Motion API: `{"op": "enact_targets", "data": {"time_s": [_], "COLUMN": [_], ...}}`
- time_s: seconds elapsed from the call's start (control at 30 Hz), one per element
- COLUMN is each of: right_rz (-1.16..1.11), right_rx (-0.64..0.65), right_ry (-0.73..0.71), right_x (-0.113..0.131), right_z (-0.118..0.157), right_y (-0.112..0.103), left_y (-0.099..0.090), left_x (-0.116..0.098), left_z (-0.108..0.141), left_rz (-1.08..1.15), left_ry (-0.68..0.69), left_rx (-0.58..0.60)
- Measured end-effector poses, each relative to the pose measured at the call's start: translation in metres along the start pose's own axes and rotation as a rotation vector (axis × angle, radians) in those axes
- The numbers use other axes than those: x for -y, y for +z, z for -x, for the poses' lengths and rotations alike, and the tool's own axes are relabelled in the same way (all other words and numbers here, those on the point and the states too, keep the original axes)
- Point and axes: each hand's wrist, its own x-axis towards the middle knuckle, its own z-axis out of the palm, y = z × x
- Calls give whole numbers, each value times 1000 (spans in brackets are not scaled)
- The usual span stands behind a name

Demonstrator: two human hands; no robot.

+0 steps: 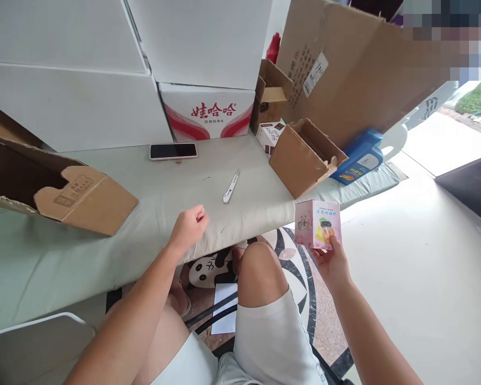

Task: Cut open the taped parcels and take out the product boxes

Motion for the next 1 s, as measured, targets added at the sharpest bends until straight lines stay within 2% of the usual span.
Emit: {"op": "enact_targets", "data": {"time_s": [0.17, 0.4, 0.6, 0.8, 1.0], "right_rz": [-42, -102, -14, 70, 128], "right_rx": [-175, -245, -207, -240, -194], "right_ry": [38, 66, 38, 39, 60], "right_x": [3, 6, 9, 21, 20], "right_z": [2, -2, -16, -46, -67], "right_y": [-8, 1, 6, 6, 6], "left_y": [-2, -8, -9, -8, 0], "left_x": [3, 5, 5, 7, 15], "left_z": [2, 4, 0, -4, -9], "left_rz": [-21, -44, -61, -65, -137], "left_ry": [-24, -52, -53, -29, -29], "left_rx": [47, 90, 108, 120, 98]}}
